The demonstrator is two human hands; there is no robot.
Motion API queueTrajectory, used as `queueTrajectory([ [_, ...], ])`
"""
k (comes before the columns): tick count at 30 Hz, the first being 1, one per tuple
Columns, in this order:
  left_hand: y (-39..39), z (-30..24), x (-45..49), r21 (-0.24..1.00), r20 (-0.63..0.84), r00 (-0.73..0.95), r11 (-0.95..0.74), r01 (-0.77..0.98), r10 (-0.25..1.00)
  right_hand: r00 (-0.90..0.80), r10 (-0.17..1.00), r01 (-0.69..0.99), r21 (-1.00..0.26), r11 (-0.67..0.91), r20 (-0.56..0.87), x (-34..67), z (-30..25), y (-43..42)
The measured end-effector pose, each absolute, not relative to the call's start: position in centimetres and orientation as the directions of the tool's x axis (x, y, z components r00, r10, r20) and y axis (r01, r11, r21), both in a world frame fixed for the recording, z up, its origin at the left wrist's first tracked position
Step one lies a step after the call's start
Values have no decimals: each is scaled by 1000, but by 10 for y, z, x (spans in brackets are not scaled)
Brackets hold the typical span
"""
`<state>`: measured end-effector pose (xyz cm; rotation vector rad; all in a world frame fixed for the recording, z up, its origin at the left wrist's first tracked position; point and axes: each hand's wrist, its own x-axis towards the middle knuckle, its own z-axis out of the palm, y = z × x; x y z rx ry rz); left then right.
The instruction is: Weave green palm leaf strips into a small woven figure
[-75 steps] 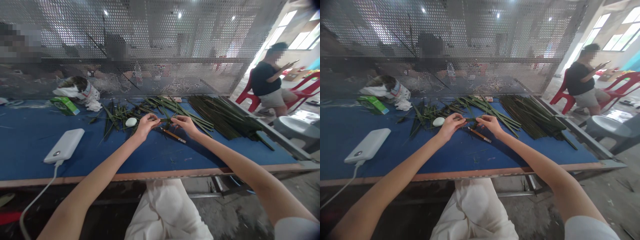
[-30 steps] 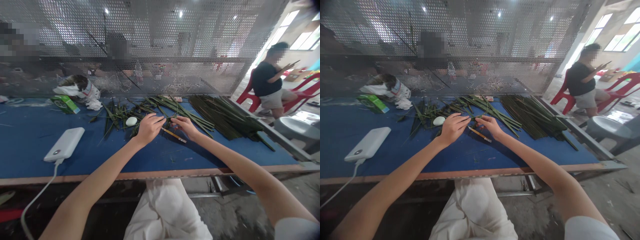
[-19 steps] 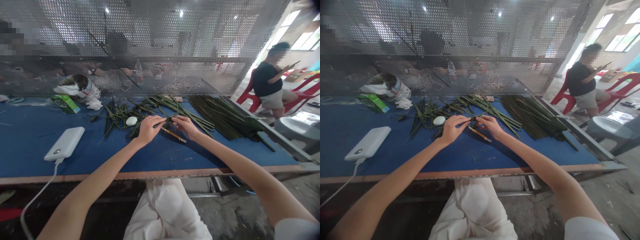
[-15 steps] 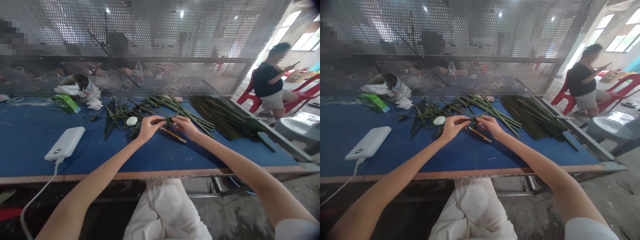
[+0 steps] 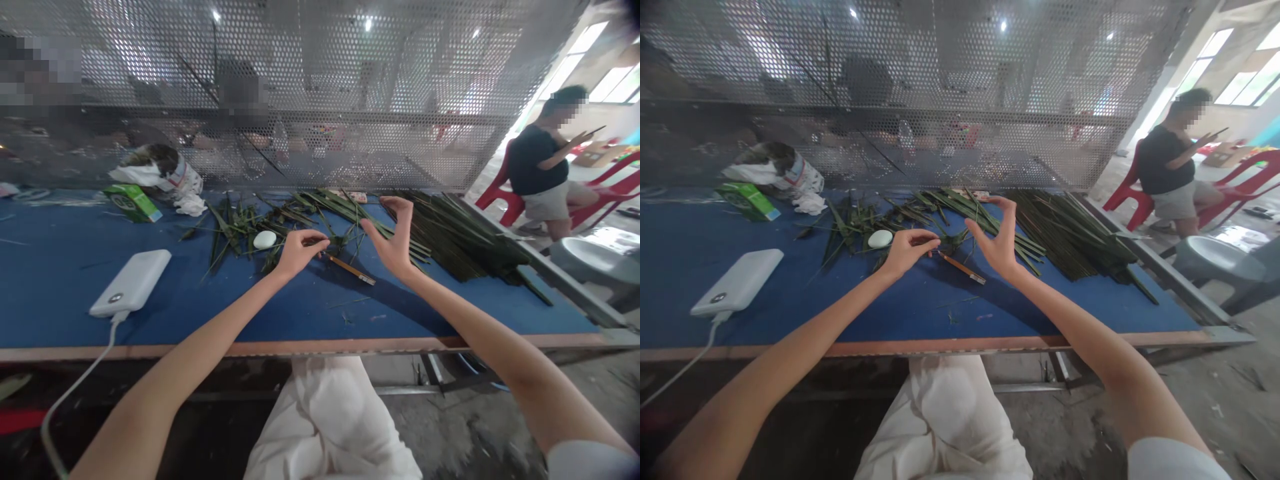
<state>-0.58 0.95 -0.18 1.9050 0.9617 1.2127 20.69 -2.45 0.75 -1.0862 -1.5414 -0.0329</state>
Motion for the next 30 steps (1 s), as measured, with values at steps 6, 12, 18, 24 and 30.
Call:
queueTrajectory([
  [6, 1, 2, -3, 768, 479, 372, -585, 261, 795, -226, 589, 745, -252, 618, 776, 197, 1, -32],
  [12, 2, 0, -2, 769, 476, 394, -589, 248, 787, -219, 603, 736, -276, 618, 767, 199, -7, -23],
  [18, 4, -2, -2, 798, 431, 398, -548, 250, 810, -146, 705, 663, -460, 590, 694, 198, -12, -18],
  [24, 3, -2, -2, 800, 427, 402, -546, 249, 810, -115, 827, 519, -677, 522, 550, 197, -18, -12],
  [30, 0, 1, 0, 796, 422, 419, -550, 253, 804, -67, 852, 445, -749, 491, 519, 194, -17, -14],
])
